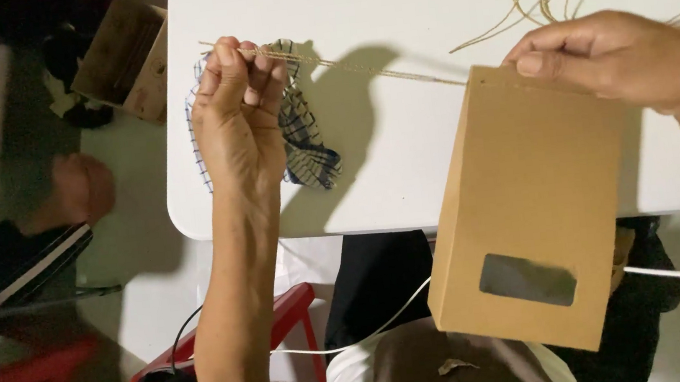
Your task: Threading twine through pre-punched holes in a cardboard gift bag and tying knots to create handles.
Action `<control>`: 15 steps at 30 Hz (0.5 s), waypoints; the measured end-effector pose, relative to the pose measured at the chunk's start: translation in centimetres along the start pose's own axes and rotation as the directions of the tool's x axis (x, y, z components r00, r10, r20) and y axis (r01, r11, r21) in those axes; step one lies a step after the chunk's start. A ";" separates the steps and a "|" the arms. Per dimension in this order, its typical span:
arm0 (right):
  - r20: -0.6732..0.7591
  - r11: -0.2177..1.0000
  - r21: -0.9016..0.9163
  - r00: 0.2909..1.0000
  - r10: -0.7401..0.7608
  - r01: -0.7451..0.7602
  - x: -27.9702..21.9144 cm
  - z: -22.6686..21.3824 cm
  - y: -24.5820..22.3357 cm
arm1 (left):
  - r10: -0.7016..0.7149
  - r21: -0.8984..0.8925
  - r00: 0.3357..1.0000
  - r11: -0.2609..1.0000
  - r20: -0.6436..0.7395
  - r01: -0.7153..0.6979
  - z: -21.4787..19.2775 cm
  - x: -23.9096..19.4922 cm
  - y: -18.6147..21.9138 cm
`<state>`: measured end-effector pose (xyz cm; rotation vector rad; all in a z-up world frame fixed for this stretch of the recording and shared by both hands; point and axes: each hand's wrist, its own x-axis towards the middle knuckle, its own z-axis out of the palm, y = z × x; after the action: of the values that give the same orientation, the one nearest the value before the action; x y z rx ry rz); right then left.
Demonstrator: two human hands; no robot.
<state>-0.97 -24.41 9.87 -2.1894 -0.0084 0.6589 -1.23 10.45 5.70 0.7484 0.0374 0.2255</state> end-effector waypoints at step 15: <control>-0.027 0.966 -0.147 0.977 0.211 -0.213 -2.3 2.5 -0.2 | -0.004 -0.089 1.000 0.996 -0.029 0.002 -2.2 1.0 2.4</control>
<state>-4.04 -23.01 9.75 -2.3596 0.1907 0.7872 -0.96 13.83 5.77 0.6567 0.0554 0.2338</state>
